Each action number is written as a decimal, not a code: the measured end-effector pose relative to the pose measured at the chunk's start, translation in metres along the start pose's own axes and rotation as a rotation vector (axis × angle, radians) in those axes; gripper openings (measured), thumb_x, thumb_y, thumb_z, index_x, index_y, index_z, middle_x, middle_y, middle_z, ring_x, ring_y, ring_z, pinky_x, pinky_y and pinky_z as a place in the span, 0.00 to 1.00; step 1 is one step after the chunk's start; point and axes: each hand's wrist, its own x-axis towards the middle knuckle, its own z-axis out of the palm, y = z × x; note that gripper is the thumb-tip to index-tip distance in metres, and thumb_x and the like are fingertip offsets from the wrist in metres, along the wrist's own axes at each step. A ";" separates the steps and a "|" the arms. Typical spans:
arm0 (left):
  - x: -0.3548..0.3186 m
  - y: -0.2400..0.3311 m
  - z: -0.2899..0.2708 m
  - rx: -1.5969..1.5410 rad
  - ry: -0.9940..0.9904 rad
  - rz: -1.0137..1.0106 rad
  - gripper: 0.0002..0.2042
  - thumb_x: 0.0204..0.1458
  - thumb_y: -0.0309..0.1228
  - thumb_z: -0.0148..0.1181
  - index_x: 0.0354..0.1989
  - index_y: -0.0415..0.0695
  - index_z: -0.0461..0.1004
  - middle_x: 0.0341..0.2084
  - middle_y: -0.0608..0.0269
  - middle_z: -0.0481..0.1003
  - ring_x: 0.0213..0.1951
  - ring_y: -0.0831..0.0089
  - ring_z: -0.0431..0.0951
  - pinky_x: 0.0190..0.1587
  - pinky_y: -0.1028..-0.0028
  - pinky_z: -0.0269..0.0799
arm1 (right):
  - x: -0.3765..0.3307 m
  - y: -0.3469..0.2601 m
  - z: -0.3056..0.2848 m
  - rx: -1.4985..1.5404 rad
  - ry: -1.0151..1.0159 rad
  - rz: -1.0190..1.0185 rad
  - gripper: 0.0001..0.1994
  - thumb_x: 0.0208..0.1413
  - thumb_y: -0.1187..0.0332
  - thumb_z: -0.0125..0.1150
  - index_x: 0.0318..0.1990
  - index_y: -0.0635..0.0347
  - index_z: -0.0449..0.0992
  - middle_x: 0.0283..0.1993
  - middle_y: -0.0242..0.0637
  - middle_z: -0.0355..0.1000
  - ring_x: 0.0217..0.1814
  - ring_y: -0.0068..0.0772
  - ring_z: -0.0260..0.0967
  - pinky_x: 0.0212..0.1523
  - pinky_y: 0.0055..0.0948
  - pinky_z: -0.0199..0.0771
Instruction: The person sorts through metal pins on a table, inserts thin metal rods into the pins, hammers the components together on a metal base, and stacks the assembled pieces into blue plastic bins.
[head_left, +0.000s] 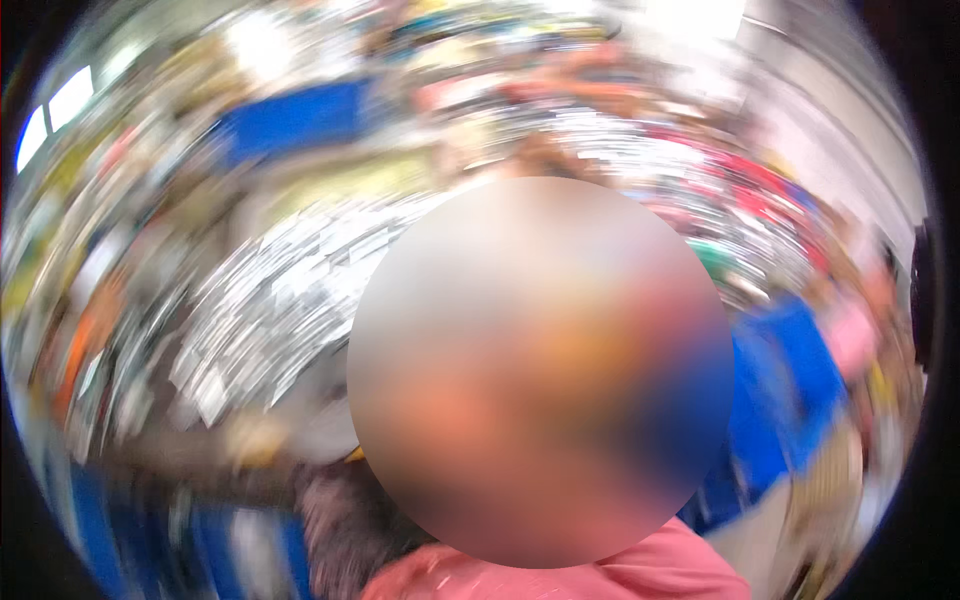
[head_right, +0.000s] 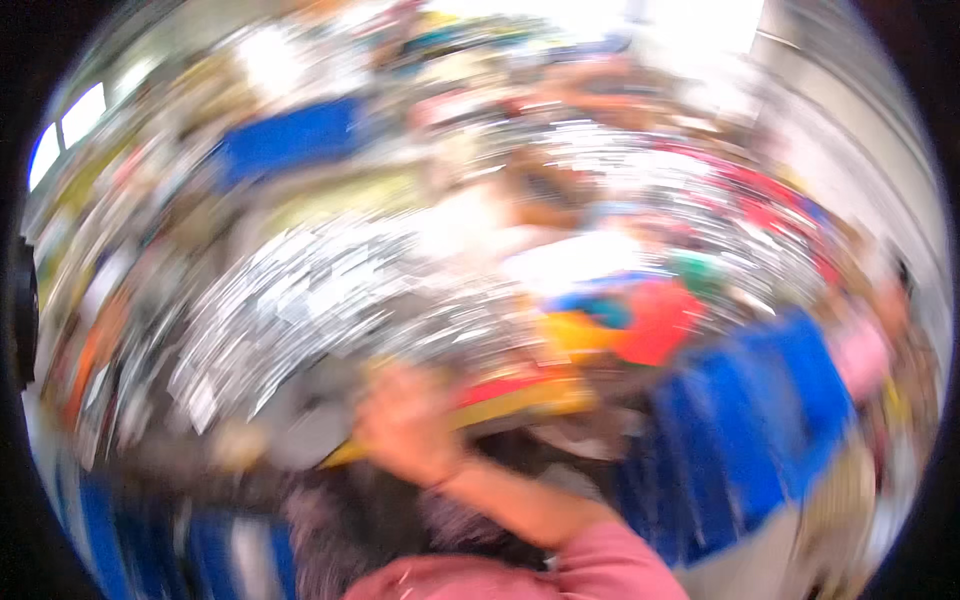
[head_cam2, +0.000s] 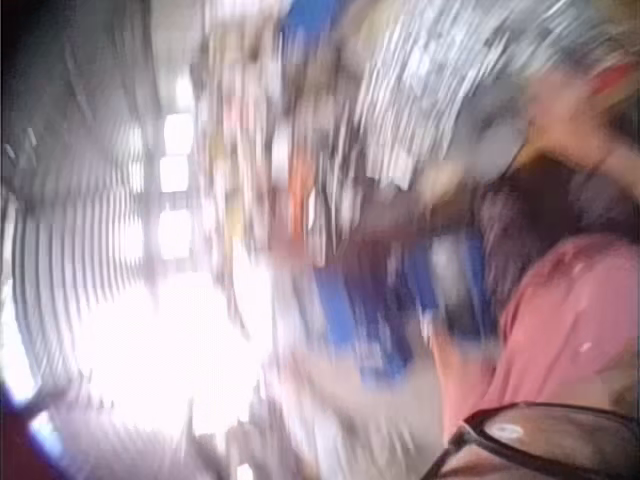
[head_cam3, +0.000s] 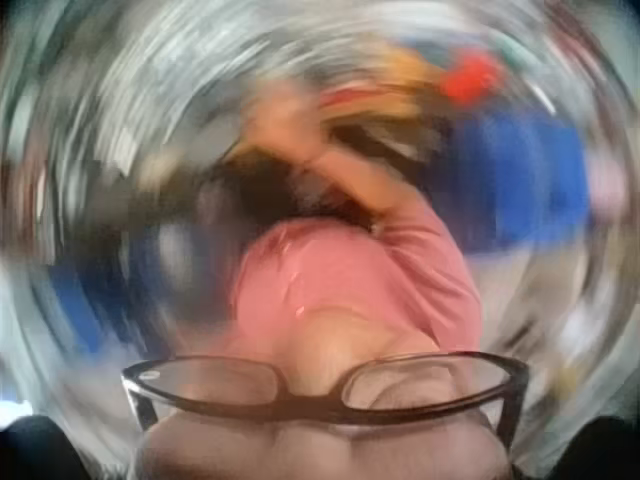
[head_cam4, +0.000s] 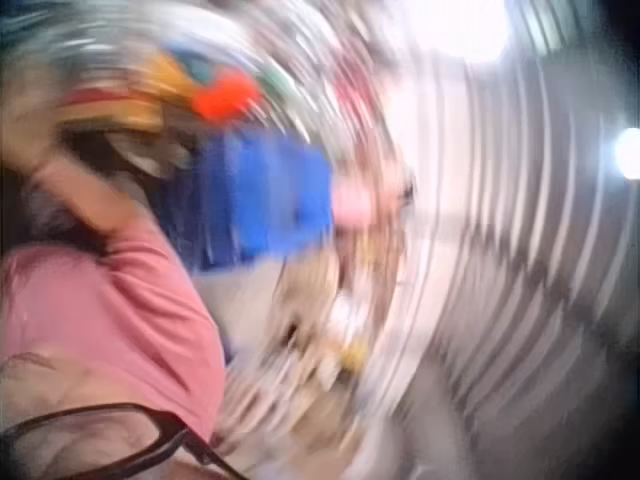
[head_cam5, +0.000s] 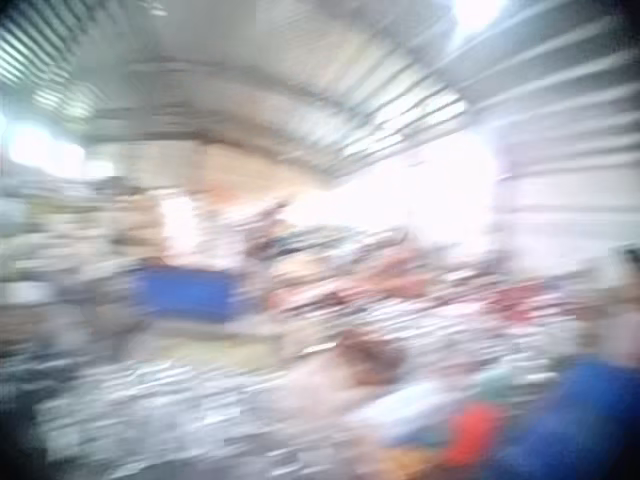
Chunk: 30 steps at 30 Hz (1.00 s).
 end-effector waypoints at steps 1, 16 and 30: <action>0.010 0.104 -0.010 0.002 0.039 0.202 0.17 0.63 0.35 0.55 0.57 0.46 0.79 0.55 0.47 0.80 0.57 0.50 0.81 0.58 0.55 0.78 | -0.002 -0.002 0.010 0.095 0.004 0.010 0.12 0.50 0.60 0.64 0.36 0.59 0.80 0.53 0.52 0.75 0.57 0.54 0.72 0.54 0.57 0.72; 0.004 0.307 -0.002 0.081 0.201 0.879 0.17 0.64 0.35 0.54 0.58 0.45 0.79 0.55 0.47 0.80 0.56 0.50 0.81 0.57 0.54 0.78 | -0.009 0.009 0.028 0.427 0.201 0.255 0.09 0.58 0.73 0.64 0.43 0.69 0.77 0.64 0.53 0.64 0.69 0.55 0.63 0.67 0.44 0.67; 0.042 0.253 0.016 -0.073 0.256 0.875 0.18 0.64 0.35 0.53 0.59 0.45 0.78 0.55 0.47 0.79 0.56 0.50 0.81 0.57 0.54 0.78 | -0.011 0.010 0.029 0.381 0.224 0.228 0.09 0.55 0.74 0.65 0.41 0.69 0.77 0.62 0.52 0.64 0.64 0.53 0.66 0.62 0.42 0.71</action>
